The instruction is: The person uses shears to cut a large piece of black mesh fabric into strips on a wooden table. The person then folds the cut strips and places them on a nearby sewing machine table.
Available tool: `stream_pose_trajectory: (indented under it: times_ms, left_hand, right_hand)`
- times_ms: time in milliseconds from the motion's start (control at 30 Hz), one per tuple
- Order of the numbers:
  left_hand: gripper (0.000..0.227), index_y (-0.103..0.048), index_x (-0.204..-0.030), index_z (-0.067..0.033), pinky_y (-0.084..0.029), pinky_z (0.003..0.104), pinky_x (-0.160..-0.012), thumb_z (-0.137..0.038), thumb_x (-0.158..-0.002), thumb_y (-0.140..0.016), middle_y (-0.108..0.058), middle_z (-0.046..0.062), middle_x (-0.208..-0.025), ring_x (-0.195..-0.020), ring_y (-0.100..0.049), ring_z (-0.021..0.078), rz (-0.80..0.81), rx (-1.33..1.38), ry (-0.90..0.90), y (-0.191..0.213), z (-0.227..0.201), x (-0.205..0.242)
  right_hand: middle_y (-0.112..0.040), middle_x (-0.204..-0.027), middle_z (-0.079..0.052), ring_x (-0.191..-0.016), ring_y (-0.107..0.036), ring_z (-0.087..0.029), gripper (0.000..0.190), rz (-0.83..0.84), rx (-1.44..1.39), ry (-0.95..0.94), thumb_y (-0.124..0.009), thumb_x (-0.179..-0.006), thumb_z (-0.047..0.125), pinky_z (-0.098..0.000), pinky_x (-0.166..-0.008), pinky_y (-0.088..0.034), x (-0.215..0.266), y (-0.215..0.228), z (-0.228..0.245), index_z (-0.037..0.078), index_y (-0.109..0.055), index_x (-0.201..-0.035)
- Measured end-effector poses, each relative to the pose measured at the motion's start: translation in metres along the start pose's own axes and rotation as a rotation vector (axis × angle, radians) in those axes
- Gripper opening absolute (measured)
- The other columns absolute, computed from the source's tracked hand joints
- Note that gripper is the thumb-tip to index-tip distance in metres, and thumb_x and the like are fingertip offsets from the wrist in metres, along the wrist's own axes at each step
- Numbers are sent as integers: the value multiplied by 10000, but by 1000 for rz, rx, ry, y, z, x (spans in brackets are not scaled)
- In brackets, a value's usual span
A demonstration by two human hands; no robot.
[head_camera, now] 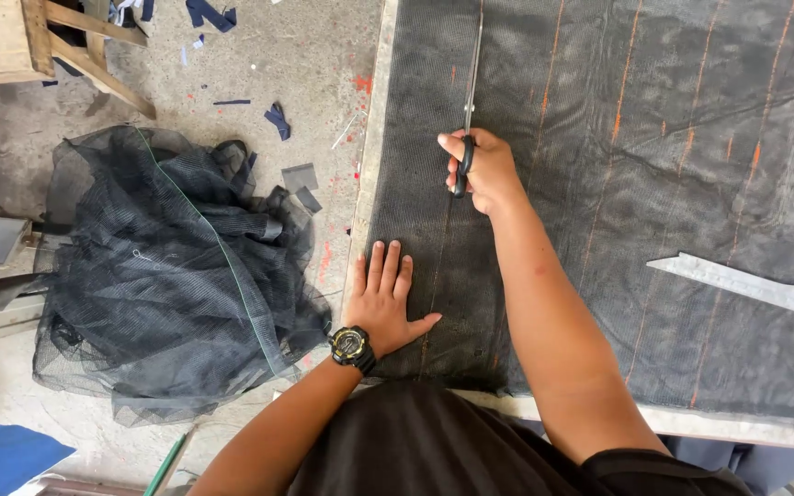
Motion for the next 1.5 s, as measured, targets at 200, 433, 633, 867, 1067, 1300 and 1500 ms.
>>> stream_pose_trajectory:
  times_ms: [200,433,633,867,1067,1300,1500]
  left_hand:
    - [1093,-360,-1504,-31,-96,629,-1237,-845,-794,-527,-186,223,-1666,-1547,-122,438,-4,-7,3,0,-1,0]
    - [1093,-356,-1511,-32,-83,631,-1241,-846,-797,-512,-185,214,-1668,-1550,-112,436,9,-4,3,-2,0,1]
    - [1072,-469,-1501,-24,-195,609,-1230,-849,-817,-492,-307,211,-1632,-1524,-242,406,-83,-22,-34,8,2,-2]
    - [1073,-479,-1492,-24,-205,607,-1225,-859,-818,-464,-338,212,-1619,-1513,-268,409,-65,-41,-32,9,0,0]
    - [1047,-509,-1467,-22,-245,614,-1208,-848,-824,-493,-367,219,-1601,-1497,-304,417,-107,-41,-45,14,2,-4]
    - [1026,-533,-1440,-19,-278,623,-1188,-839,-823,-517,-407,231,-1571,-1469,-355,422,-124,-36,-56,19,2,-4]
    - [1040,-506,-1463,-22,-252,633,-1200,-838,-818,-528,-358,229,-1598,-1490,-308,426,-109,-13,-47,14,3,-4]
  right_hand:
    - [-596,-598,-78,-420,-620,-188,434,2,-20,-39,-826,-866,324,-328,-374,-570,-22,-8,31,-3,-637,-1078]
    - [-565,-589,-59,-412,-587,-158,456,-21,20,-29,-834,-852,252,-309,-391,-559,-37,-5,29,-32,-611,-1130]
    - [-571,-607,-27,-468,-537,-145,400,-26,107,-245,-771,-833,327,-262,-407,-453,-47,-14,80,79,-649,-1122]
    - [-564,-620,-23,-486,-524,-142,251,-48,119,-246,-780,-875,266,-261,-438,-468,-52,-17,90,94,-660,-1012]
    - [-564,-615,-20,-488,-527,-148,259,-40,140,-211,-774,-869,303,-267,-448,-455,-84,-17,100,105,-652,-984]
    - [-574,-617,-19,-473,-545,-147,411,-42,156,-206,-763,-819,363,-260,-438,-456,-97,-18,111,102,-671,-1123]
    - [-546,-658,9,-549,-522,-111,177,-63,188,-230,-783,-908,262,-233,-530,-507,-117,-16,116,121,-689,-957]
Point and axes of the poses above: each hand's wrist, its own x-axis away from the middle knuckle, its own y-axis out of the back of the hand, z = x × y, the point moved 2 cm from there along -x, towards the middle knuckle
